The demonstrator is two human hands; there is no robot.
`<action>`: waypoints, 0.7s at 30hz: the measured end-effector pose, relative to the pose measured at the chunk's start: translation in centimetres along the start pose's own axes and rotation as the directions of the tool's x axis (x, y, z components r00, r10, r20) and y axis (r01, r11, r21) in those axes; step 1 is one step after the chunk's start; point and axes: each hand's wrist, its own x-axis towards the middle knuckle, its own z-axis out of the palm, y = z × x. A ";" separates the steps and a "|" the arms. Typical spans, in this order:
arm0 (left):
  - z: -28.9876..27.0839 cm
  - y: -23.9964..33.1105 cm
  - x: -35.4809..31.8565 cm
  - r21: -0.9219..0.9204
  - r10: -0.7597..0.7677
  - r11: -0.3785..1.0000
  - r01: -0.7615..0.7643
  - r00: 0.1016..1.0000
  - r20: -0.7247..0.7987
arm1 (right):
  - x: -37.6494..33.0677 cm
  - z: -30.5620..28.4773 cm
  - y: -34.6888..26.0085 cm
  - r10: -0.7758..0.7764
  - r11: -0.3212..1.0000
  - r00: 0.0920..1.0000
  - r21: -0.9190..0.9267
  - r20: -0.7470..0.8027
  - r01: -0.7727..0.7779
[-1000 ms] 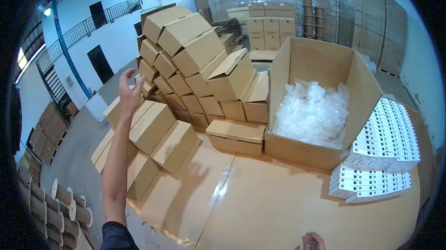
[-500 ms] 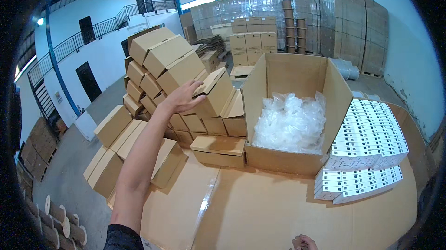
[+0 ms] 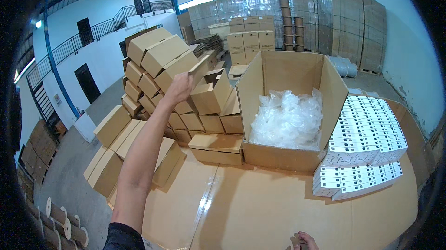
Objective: The person packages product boxes by placing each one into a plastic bag, then putting the bagged product boxes into a larger cardboard shipping box by hand.
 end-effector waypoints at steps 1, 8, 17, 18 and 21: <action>-0.6 0.4 0.1 -0.049 -0.077 0.996 0.074 0.995 -0.056 | 0.1 0.1 -0.3 0.001 1.000 1.000 0.002 0.003 -0.001; -6.7 4.1 -0.8 -0.165 -0.259 0.961 0.221 0.930 -0.262 | -0.1 -0.1 1.0 0.009 0.998 1.000 0.059 0.022 -0.010; -10.4 10.0 -22.3 -0.554 -0.580 0.760 0.341 0.740 -0.340 | 3.3 1.4 0.5 0.026 0.995 0.994 0.090 0.105 -0.035; -10.0 11.4 -25.0 -0.577 -0.635 0.709 0.406 0.724 -0.270 | 4.1 1.9 -0.1 0.041 0.988 0.992 0.140 0.120 -0.058; -7.2 15.6 -31.3 -0.673 -0.727 0.594 0.442 0.653 -0.213 | 6.9 3.6 -2.3 -0.049 0.996 0.964 0.081 0.261 0.029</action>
